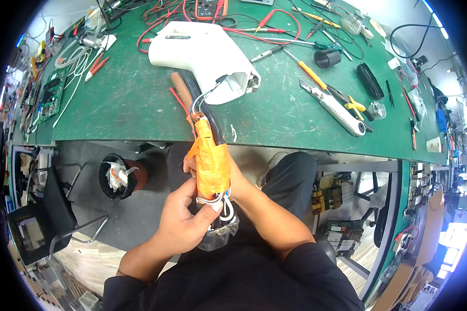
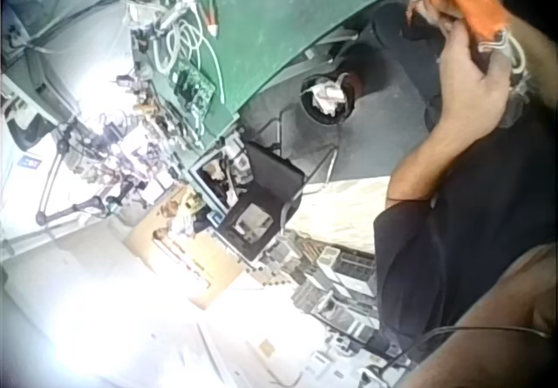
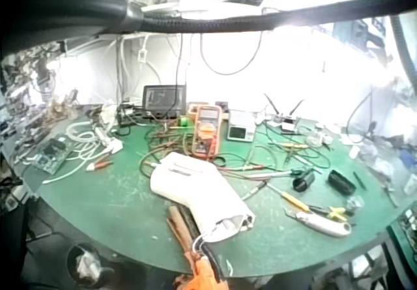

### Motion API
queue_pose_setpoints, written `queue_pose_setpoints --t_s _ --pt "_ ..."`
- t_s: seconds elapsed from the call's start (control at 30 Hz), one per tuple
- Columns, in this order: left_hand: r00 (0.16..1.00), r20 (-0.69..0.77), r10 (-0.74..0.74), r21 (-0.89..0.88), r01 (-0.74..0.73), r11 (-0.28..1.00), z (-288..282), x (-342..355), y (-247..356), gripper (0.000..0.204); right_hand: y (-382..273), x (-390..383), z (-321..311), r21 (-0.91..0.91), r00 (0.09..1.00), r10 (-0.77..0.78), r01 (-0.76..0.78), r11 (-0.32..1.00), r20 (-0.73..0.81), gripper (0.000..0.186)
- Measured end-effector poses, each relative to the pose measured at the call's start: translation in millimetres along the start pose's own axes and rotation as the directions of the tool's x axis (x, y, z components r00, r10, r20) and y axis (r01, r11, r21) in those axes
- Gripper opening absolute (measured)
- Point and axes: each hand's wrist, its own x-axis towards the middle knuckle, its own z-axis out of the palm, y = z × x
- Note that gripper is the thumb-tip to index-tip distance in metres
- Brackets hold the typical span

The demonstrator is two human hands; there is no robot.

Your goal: The person removes orange tape from a charging connector and uses a utility knife to cut through the black insulation on the thick orange cable to reveal the wires inside.

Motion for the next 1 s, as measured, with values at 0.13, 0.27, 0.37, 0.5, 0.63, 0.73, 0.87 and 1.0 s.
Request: queue_pose_setpoints --t_s 0.13,0.27,0.37,0.5,0.63,0.73,0.87,1.0 --pt "1.000 -0.008 -0.009 0.015 0.009 1.000 2 2 0 0.026 20 -6 -32 -0.312 0.987 -0.145 0.159 0.937 0.068 0.024" --pt "1.000 -0.019 -0.007 -0.025 0.006 1.000 5 3 7 0.026 62 -13 -60 -0.424 0.993 -0.090 0.052 0.904 -0.071 0.018" --pt "0.999 -0.046 -0.013 0.003 0.013 1.000 -1 2 -2 0.026 39 -41 -51 -0.350 0.931 -0.062 -0.073 0.934 -0.360 0.017" --pt "0.997 -0.079 -0.017 0.060 0.022 0.998 -6 2 -10 0.025 4 -80 -87 -0.603 0.874 -0.300 0.011 0.797 -0.381 0.021" --pt "0.995 -0.098 0.007 0.032 -0.004 0.999 -2 1 -18 0.027 -49 -119 -66 -0.894 0.847 -0.465 -0.024 0.448 -0.257 0.020" --pt "0.995 -0.100 0.022 -0.006 -0.022 1.000 1 2 -18 0.028 -81 -134 -70 -0.930 0.807 -0.548 -0.004 0.366 -0.219 0.021" --pt "0.994 -0.100 0.033 0.059 -0.028 0.998 -3 0 -16 0.027 -113 -154 -56 -0.704 0.792 -0.546 0.222 0.675 -0.274 0.017" --pt "0.984 -0.177 0.004 0.071 0.008 0.997 -8 4 -21 0.025 -163 -193 -60 -0.328 0.511 -0.803 0.735 0.593 -0.308 0.018"
